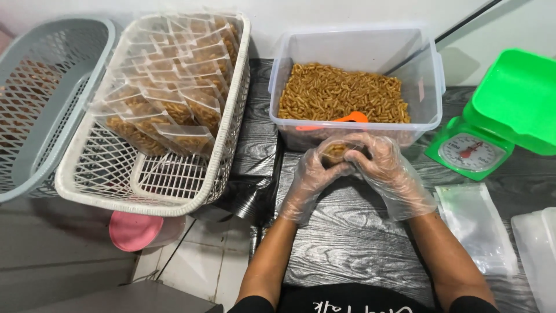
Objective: Packaging dried mealworms into small plastic bags using a scoop and sealing them for retail.
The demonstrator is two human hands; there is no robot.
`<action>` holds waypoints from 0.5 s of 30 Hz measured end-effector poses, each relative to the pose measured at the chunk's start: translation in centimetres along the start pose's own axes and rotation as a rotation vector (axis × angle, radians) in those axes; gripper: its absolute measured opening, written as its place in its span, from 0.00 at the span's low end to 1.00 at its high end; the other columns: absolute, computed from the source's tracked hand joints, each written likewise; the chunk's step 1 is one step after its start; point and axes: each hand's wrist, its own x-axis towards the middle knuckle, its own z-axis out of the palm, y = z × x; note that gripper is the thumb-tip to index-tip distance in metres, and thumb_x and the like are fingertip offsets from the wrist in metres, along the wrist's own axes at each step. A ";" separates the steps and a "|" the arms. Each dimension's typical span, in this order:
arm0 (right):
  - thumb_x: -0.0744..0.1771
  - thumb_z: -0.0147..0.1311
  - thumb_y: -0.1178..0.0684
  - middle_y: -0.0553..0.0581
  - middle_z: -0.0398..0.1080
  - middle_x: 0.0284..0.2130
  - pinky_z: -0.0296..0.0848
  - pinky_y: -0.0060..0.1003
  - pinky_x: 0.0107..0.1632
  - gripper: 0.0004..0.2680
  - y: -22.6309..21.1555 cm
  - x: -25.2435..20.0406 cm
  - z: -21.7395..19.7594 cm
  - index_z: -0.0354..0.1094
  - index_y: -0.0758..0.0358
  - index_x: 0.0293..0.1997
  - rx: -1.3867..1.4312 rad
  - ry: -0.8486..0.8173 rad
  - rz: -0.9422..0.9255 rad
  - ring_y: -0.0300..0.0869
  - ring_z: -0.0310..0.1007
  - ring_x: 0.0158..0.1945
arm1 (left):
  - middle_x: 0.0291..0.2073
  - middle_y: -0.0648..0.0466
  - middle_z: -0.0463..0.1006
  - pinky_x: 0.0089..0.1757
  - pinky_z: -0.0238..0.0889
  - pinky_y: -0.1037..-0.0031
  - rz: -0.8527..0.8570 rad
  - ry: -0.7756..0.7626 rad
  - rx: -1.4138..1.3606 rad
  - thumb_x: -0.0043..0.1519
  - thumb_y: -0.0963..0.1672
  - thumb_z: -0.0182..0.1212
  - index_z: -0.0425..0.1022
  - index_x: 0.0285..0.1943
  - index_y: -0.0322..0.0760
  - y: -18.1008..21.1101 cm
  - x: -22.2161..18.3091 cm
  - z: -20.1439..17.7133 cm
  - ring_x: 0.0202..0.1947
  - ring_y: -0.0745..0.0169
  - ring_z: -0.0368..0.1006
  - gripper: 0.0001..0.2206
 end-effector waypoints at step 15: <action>0.66 0.60 0.57 0.64 0.81 0.36 0.76 0.54 0.48 0.05 -3.0 2.7 -2.7 0.79 0.60 0.45 -0.129 -0.181 0.290 0.61 0.78 0.47 | 0.35 0.50 0.84 0.44 0.73 0.62 -0.021 -0.088 -0.341 0.51 0.52 0.76 0.80 0.51 0.50 -0.7 1.3 0.5 0.40 0.56 0.82 0.20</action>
